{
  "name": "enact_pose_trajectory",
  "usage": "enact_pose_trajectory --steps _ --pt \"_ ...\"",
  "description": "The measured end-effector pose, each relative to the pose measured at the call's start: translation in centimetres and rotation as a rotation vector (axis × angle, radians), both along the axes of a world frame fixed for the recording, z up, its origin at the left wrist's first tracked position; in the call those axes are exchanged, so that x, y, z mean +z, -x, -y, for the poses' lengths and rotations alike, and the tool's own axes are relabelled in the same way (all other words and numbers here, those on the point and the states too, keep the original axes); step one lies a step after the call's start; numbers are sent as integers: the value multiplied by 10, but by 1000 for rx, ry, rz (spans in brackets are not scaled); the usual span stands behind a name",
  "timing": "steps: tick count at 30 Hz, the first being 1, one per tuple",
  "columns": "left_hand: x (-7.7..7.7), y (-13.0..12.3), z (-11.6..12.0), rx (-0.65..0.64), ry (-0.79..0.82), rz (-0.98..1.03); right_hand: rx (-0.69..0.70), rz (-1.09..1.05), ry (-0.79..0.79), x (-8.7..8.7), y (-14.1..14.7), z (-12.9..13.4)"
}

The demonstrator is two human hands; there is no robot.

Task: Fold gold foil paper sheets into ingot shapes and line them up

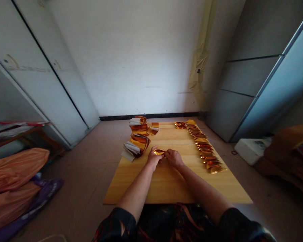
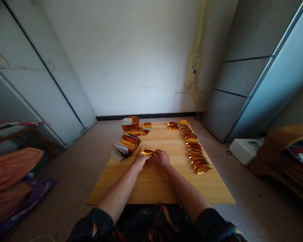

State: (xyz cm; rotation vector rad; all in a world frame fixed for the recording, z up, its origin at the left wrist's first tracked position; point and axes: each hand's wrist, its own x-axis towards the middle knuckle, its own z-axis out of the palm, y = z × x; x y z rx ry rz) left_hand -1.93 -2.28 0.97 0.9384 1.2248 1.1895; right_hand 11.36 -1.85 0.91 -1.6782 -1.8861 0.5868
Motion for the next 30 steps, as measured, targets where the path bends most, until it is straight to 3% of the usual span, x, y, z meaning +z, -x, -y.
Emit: enact_pose_trajectory --steps 8,13,18,25,30 --pt "1 -1 -2 6 88 -113 82 -166 -86 1 2 -3" --pt "2 -1 1 -101 65 -87 108 -319 -54 1 6 -10" --pt "0 -1 2 -150 28 -102 172 -240 -127 7 8 -10" --pt "-4 -1 5 -291 61 128 165 -163 -108 6 6 -5" --pt "1 -2 9 -304 104 306 152 -112 -134 1 5 -9"
